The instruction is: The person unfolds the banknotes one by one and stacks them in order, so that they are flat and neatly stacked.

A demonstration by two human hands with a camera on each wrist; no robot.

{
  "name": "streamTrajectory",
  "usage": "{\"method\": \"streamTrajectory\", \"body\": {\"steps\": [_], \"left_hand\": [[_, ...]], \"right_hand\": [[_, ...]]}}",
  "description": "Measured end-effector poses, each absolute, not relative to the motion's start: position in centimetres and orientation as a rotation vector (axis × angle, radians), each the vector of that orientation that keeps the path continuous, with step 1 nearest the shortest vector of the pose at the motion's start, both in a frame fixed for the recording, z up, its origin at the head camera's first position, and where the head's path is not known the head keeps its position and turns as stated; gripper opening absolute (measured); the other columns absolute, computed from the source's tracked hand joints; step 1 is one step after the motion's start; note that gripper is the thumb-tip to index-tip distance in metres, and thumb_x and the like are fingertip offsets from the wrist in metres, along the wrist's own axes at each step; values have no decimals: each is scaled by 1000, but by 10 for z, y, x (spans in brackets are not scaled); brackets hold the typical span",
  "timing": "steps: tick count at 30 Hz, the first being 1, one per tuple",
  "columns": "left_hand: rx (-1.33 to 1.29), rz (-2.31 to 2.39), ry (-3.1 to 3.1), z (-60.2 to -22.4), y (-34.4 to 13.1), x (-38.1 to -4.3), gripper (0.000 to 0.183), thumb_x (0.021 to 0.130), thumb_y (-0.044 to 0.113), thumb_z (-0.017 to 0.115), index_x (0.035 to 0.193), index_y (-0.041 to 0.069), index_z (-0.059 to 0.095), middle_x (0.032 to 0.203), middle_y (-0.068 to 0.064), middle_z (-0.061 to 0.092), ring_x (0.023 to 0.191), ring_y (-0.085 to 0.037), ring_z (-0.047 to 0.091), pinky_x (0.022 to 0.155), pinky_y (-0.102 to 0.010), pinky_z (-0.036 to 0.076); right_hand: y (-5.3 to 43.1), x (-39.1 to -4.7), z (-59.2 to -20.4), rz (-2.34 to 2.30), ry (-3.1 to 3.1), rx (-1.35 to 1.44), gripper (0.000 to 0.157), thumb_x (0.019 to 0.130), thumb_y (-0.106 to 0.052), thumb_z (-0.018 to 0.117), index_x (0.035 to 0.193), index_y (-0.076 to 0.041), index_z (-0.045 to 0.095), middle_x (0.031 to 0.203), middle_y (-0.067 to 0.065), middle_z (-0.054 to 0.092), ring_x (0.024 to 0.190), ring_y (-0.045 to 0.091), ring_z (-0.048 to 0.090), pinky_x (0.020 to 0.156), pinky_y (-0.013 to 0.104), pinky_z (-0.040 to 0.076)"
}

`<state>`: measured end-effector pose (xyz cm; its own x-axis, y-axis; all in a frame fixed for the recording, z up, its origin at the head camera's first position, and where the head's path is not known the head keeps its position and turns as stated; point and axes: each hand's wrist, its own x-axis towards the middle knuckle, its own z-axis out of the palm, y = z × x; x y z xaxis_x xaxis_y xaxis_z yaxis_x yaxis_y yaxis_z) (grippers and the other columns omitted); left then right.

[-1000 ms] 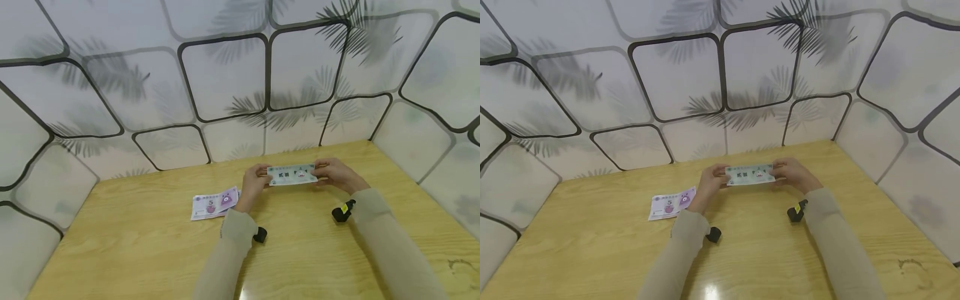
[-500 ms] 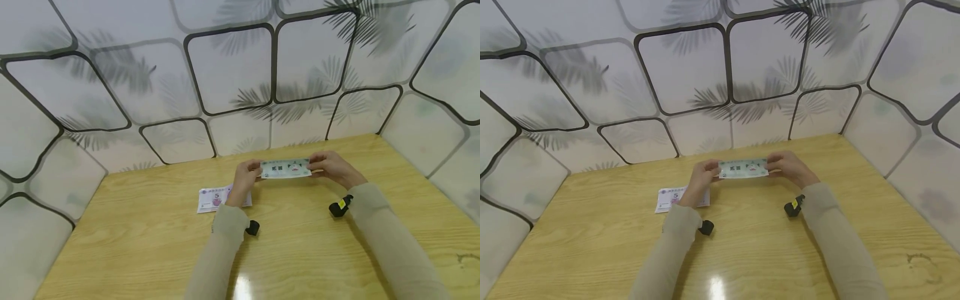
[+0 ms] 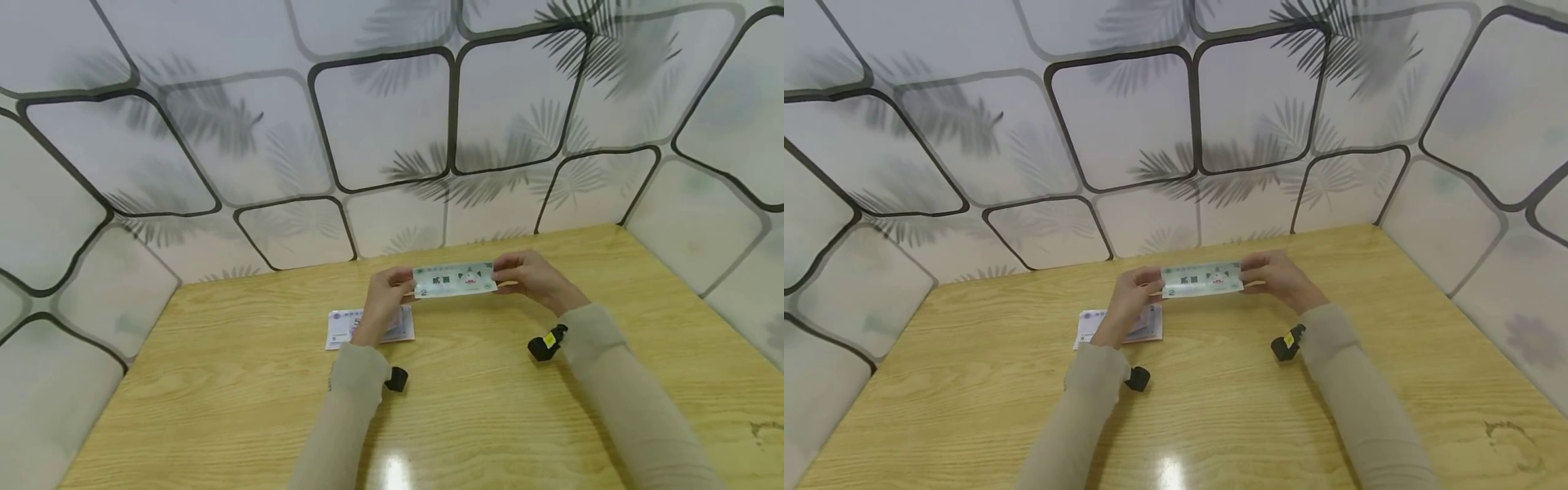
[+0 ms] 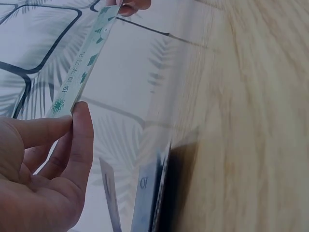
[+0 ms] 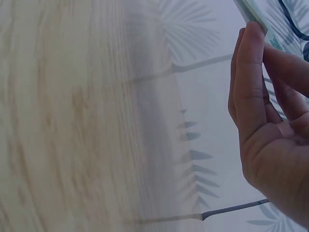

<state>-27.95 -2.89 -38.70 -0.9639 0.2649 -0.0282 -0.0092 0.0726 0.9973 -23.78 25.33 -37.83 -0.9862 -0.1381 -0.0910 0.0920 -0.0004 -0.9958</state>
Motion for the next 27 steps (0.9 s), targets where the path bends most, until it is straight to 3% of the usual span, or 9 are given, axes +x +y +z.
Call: {"method": "streamTrajectory", "body": {"steps": [11, 18, 22, 27], "left_hand": [[194, 2022, 2130, -382, -45, -280, 25, 96, -6, 64, 121, -8, 67, 105, -13, 65, 88, -18, 65, 78, -30, 60], [187, 2026, 2151, -383, -55, -279, 25, 96, -8, 64, 121, -8, 66, 107, -17, 67, 89, -20, 67, 78, -31, 60], [182, 2021, 2147, -382, -61, -279, 27, 96, -7, 64, 123, -6, 66, 110, -17, 65, 91, -21, 65, 77, -30, 60], [209, 2021, 2146, -382, -68, -278, 31, 96, -7, 63, 127, -4, 65, 108, -15, 65, 87, -18, 63, 72, -27, 60]], "right_hand": [[239, -239, -376, -2127, 2056, -61, 21, 100, 8, 55, 95, -8, 67, 94, 6, 59, 82, 15, 64, 84, 36, 59], [230, -241, -377, -2105, 2053, -78, 18, 101, 8, 53, 100, -4, 65, 97, 7, 57, 82, 15, 64, 85, 35, 59], [225, -242, -377, -2110, 2056, -58, 15, 100, 9, 54, 110, 0, 61, 98, 6, 57, 83, 14, 63, 80, 31, 60], [218, -245, -379, -2117, 2059, -47, 23, 99, 8, 56, 122, 2, 56, 102, 5, 58, 84, 14, 63, 77, 29, 60]]}}
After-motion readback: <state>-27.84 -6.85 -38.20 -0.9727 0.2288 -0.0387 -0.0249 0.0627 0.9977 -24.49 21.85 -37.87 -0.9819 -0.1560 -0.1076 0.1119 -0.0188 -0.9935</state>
